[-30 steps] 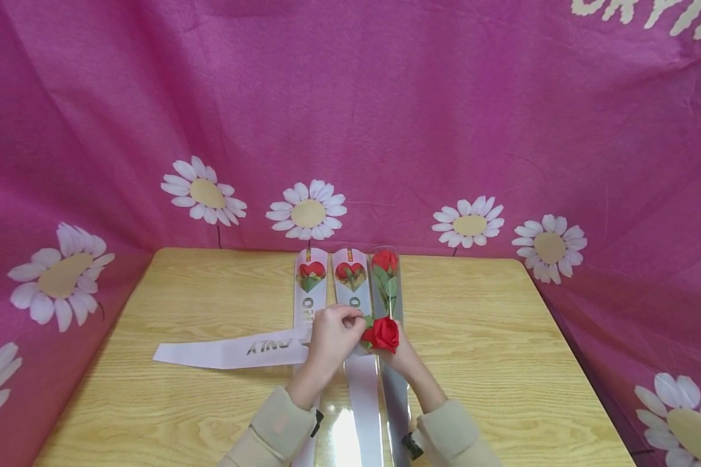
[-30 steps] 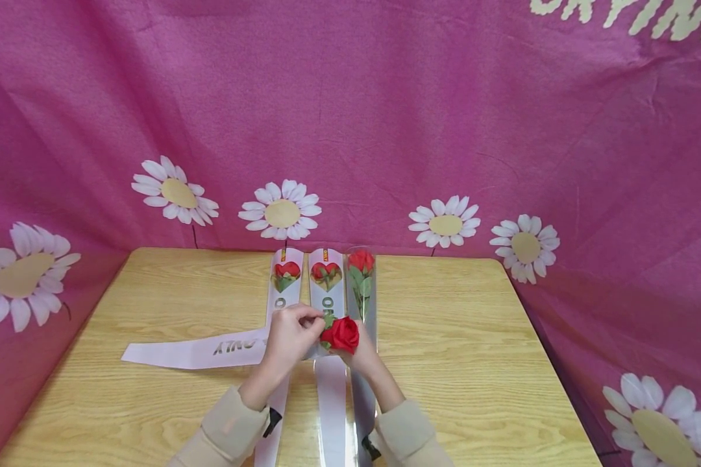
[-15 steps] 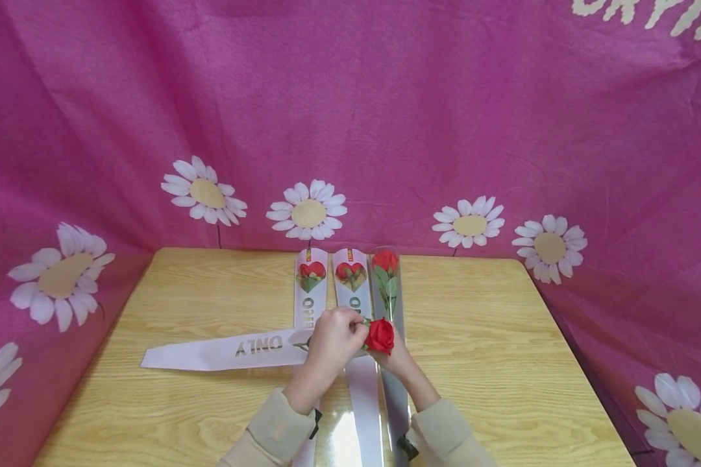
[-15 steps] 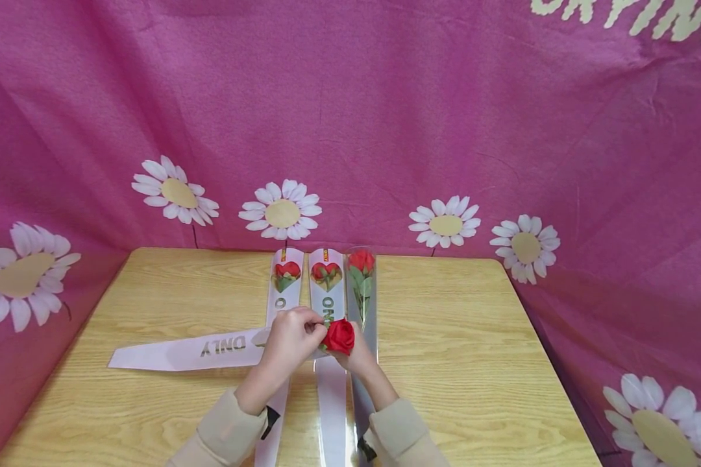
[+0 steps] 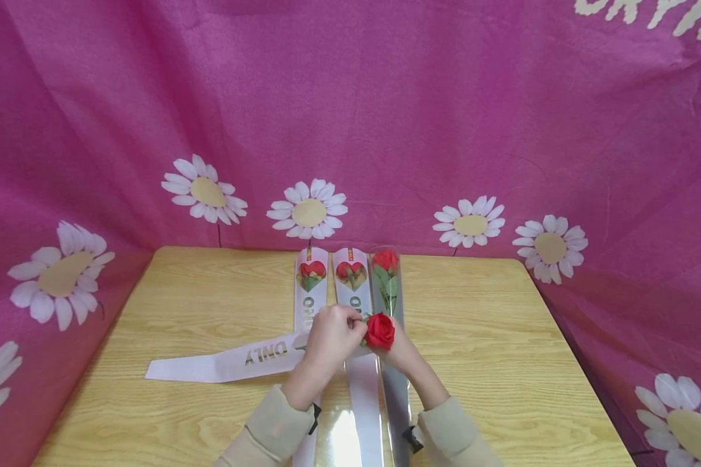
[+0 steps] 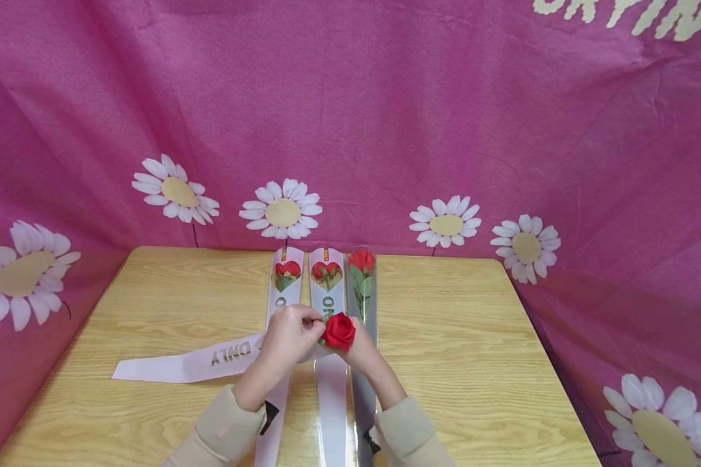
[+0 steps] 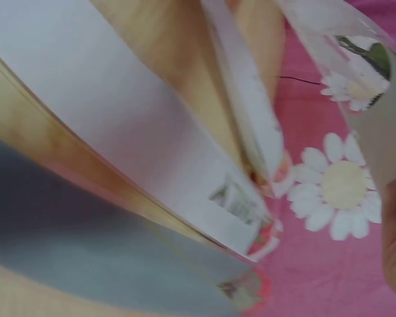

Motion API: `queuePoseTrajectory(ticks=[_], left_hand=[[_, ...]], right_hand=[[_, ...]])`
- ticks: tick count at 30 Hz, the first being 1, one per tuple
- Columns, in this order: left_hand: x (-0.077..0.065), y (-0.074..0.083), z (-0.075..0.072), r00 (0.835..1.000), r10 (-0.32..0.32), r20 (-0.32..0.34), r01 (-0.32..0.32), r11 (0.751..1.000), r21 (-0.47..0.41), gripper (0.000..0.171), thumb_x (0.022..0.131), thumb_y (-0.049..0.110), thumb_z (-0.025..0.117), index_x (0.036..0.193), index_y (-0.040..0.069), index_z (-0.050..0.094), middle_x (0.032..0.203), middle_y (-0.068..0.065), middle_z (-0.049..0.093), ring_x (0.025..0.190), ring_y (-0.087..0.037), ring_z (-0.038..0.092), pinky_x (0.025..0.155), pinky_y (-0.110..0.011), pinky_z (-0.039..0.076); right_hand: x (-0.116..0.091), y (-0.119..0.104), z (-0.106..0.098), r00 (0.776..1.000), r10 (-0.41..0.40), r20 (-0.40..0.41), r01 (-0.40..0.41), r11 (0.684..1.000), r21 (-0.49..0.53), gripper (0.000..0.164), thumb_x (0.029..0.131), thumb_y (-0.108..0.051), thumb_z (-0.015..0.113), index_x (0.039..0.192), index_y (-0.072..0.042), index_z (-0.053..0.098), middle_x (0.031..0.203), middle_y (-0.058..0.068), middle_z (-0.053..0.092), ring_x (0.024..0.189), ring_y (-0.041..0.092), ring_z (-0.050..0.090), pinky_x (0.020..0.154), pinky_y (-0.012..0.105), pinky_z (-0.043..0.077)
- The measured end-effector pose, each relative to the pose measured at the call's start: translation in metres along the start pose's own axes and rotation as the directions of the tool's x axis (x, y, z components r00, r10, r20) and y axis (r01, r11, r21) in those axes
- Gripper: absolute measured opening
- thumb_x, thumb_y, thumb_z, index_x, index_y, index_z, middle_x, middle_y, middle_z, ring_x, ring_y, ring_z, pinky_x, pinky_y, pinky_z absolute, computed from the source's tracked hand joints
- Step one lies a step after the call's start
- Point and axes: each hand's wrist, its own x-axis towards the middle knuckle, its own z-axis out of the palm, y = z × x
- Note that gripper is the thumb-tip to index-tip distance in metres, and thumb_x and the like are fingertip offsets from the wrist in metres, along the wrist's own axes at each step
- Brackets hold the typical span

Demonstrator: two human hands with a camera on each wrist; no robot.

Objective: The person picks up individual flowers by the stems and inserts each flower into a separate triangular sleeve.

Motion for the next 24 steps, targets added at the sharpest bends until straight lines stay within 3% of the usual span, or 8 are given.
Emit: queuePoseTrajectory(ticks=[3, 6, 12, 16, 20, 24], left_hand=[[0.002, 0.0, -0.002, 1.0, -0.003, -0.022, 0.002, 1.0, -0.027, 0.01, 0.071, -0.001, 0.061, 0.067, 0.002, 0.071, 0.06, -0.005, 0.064, 0.05, -0.007, 0.049, 0.044, -0.015, 0.04], [0.004, 0.001, -0.006, 0.999, -0.004, -0.052, 0.0, 0.998, -0.067, 0.01, 0.072, 0.0, 0.062, 0.069, 0.001, 0.071, 0.061, -0.006, 0.064, 0.051, -0.008, 0.051, 0.046, -0.015, 0.042], [0.01, 0.004, -0.013, 0.996, 0.013, -0.091, -0.025, 0.991, -0.131, 0.008, 0.073, 0.0, 0.063, 0.072, -0.001, 0.071, 0.061, -0.007, 0.064, 0.052, -0.01, 0.053, 0.049, -0.016, 0.044], [0.014, 0.007, -0.023, 0.995, -0.021, -0.096, 0.001, 0.978, -0.208, 0.007, 0.074, 0.001, 0.064, 0.073, -0.001, 0.071, 0.063, -0.007, 0.064, 0.053, -0.01, 0.054, 0.049, -0.017, 0.045], [0.019, 0.008, -0.035, 0.994, -0.062, -0.092, 0.038, 0.97, -0.242, 0.006, 0.076, 0.002, 0.065, 0.074, -0.001, 0.071, 0.065, -0.008, 0.065, 0.054, -0.012, 0.053, 0.05, -0.018, 0.046], [0.025, 0.01, -0.046, 0.991, -0.106, -0.088, 0.086, 0.976, -0.199, 0.007, 0.077, 0.004, 0.067, 0.077, -0.001, 0.071, 0.066, -0.007, 0.064, 0.056, -0.013, 0.052, 0.051, -0.02, 0.045]], right_hand=[[0.006, -0.028, -0.011, 0.992, 0.127, -0.005, -0.126, 0.982, -0.144, 0.011, 0.069, 0.006, 0.064, 0.08, 0.005, 0.062, 0.07, 0.011, 0.062, 0.064, 0.019, 0.057, 0.06, 0.028, 0.05], [0.011, -0.039, -0.016, 0.98, 0.169, -0.104, -0.189, 0.953, -0.235, 0.017, 0.066, 0.009, 0.067, 0.08, 0.001, 0.062, 0.069, 0.009, 0.062, 0.063, 0.019, 0.058, 0.059, 0.028, 0.05], [0.018, -0.053, -0.023, 0.959, 0.141, -0.245, -0.218, 0.921, -0.323, 0.041, 0.065, 0.009, 0.071, 0.101, 0.0, 0.054, 0.081, 0.016, 0.064, 0.073, 0.032, 0.062, 0.065, 0.043, 0.053], [0.024, -0.059, -0.03, 0.952, 0.12, -0.281, -0.222, 0.902, -0.369, 0.029, 0.066, 0.007, 0.068, 0.093, 0.003, 0.061, 0.083, 0.016, 0.063, 0.075, 0.032, 0.062, 0.066, 0.042, 0.053], [0.031, -0.064, -0.041, 0.95, 0.186, -0.249, -0.261, 0.913, -0.314, 0.01, 0.068, 0.007, 0.064, 0.077, 0.003, 0.066, 0.069, 0.011, 0.062, 0.059, 0.02, 0.057, 0.053, 0.03, 0.048], [0.038, -0.072, -0.052, 0.94, 0.29, -0.179, -0.319, 0.934, -0.16, 0.008, 0.071, 0.006, 0.062, 0.077, 0.004, 0.068, 0.063, 0.011, 0.064, 0.054, 0.01, 0.05, 0.049, 0.022, 0.041]])
